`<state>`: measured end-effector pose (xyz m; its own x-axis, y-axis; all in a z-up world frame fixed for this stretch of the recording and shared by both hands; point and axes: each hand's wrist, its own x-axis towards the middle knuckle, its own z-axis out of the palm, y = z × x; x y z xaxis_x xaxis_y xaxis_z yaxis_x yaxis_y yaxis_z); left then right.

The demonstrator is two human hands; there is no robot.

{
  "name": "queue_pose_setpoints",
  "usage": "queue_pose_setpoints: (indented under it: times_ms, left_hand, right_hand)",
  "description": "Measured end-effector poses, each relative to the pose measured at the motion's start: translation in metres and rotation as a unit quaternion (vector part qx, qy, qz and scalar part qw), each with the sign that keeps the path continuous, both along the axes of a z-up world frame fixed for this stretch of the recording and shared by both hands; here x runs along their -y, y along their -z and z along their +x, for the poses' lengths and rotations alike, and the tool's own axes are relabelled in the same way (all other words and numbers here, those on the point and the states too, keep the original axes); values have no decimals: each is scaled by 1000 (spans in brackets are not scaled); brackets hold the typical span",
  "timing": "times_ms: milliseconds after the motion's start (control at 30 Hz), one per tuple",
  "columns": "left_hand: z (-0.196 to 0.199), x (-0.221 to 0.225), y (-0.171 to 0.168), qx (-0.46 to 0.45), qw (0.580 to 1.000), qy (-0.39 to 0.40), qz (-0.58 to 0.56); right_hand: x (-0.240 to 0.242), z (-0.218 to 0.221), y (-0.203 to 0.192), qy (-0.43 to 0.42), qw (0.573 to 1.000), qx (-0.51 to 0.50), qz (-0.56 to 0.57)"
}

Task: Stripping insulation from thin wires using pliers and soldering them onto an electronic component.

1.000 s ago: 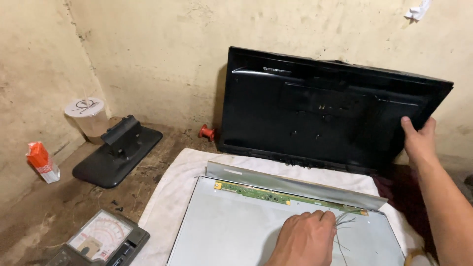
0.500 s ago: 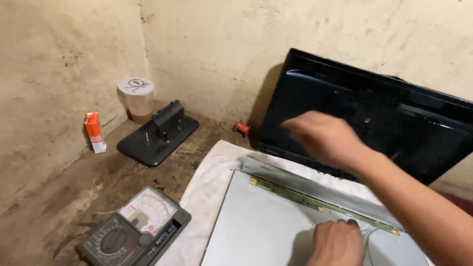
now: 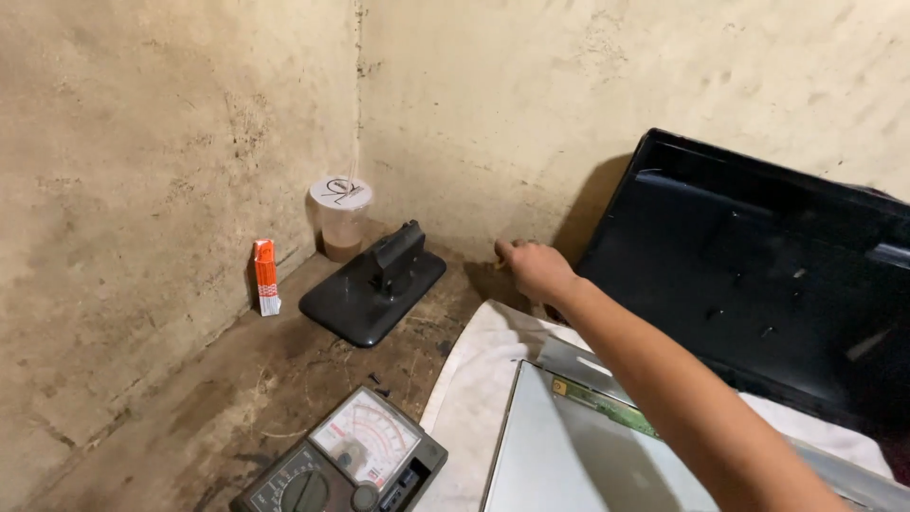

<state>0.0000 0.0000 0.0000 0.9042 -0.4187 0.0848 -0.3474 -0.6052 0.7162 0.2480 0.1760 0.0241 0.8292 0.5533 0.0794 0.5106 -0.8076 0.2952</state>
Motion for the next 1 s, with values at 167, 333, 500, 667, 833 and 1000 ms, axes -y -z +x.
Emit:
queue_pose_setpoints:
  times_ms: [167,333,500,667,833,1000]
  left_hand:
    - [27,-65,15,-12,998,-1,-68]
    - [37,-82,16,9,1000,-13,-17]
    - [19,-120,-32,-3,994,-97,-42]
    - [14,-115,-43,-6,984,-144,-104]
    - [12,-107,-39,-8,986,-146,-76]
    - [13,-102,-37,10,985,-161,-62]
  right_hand:
    - [37,-115,-84,-90,914,-99,384]
    - [154,-219,-104,-76,758,-99,640]
    - [259,-279,-20,59,706,-89,700]
    - [241,-291,-1,121,803,-199,548]
    - [231,-289,-1,82,922,-161,342]
    - [234,-289,18,26,964,-3,264]
